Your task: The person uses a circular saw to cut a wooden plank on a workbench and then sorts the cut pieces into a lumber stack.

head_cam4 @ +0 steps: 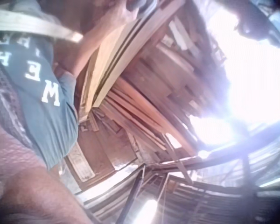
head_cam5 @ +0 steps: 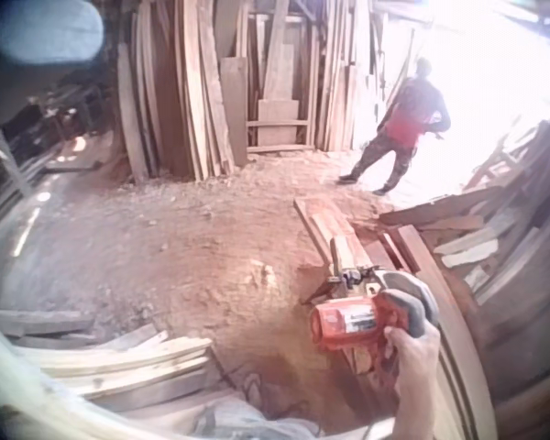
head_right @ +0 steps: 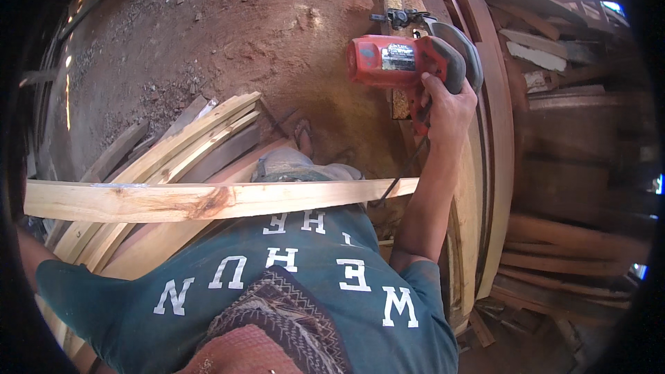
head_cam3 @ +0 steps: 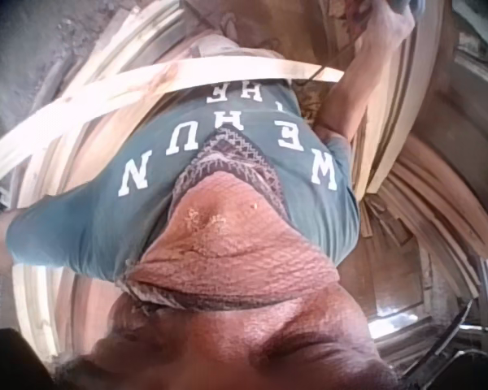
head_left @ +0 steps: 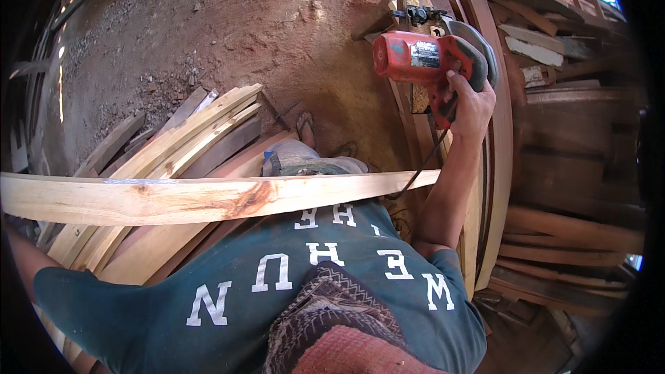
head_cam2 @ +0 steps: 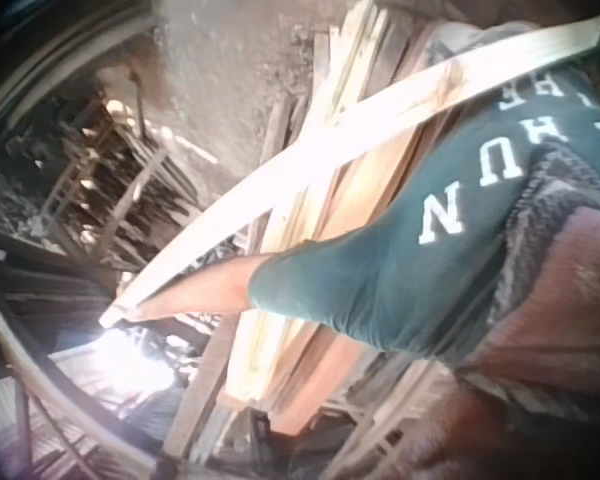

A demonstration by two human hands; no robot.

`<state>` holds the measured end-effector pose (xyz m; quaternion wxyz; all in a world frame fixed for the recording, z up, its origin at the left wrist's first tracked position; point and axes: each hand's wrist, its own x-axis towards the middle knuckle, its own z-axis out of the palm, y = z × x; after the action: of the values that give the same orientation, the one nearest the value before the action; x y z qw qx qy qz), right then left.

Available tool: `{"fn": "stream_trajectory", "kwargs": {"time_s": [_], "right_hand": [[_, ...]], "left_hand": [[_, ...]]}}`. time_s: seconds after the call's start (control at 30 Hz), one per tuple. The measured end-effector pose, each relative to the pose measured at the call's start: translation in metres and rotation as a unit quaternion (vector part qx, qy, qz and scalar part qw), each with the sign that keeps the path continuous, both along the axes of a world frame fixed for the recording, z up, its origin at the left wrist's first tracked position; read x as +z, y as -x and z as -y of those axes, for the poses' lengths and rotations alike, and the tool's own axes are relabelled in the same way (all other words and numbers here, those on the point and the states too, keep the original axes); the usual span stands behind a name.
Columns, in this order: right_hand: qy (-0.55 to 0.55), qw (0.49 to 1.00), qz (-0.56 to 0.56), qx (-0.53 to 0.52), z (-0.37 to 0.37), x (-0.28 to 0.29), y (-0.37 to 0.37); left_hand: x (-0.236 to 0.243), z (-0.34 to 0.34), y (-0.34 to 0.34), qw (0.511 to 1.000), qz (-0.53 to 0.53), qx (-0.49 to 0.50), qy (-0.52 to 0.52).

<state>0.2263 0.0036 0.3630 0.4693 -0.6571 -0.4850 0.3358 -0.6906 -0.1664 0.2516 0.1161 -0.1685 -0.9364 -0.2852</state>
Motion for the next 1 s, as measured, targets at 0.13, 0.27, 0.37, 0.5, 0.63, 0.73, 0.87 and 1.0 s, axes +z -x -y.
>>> {"fn": "stream_trajectory", "kwargs": {"time_s": [0.13,0.27,0.37,0.5,0.63,0.73,0.87,1.0], "right_hand": [[0.017,0.999,0.007,0.032,-0.021,-0.008,0.018],[0.012,0.998,0.017,0.061,-0.041,-0.023,0.008],[0.008,0.999,0.001,0.054,-0.043,-0.023,0.01],[0.023,0.996,0.001,0.085,-0.048,-0.027,0.013],[0.033,0.994,0.019,0.099,-0.054,-0.03,0.015],[0.04,0.992,0.016,0.122,-0.06,-0.03,0.021],[0.051,0.989,0.027,0.137,-0.066,-0.036,0.019],[0.061,0.987,0.031,0.143,-0.069,-0.038,0.02]], "left_hand": [[0.003,0.038,0.005,0.999,-0.009,0.029,0.014],[0.014,0.069,-0.005,0.998,-0.021,0.057,0.026],[0.015,0.095,-0.007,0.996,-0.023,0.08,0.025],[0.022,0.129,-0.013,0.993,-0.03,0.107,0.029],[0.031,0.148,-0.023,0.99,-0.038,0.128,0.037],[0.036,0.162,-0.029,0.988,-0.043,0.142,0.044],[0.042,0.179,-0.034,0.985,-0.052,0.158,0.051],[0.047,0.188,-0.041,0.981,-0.062,0.173,0.061]]}}
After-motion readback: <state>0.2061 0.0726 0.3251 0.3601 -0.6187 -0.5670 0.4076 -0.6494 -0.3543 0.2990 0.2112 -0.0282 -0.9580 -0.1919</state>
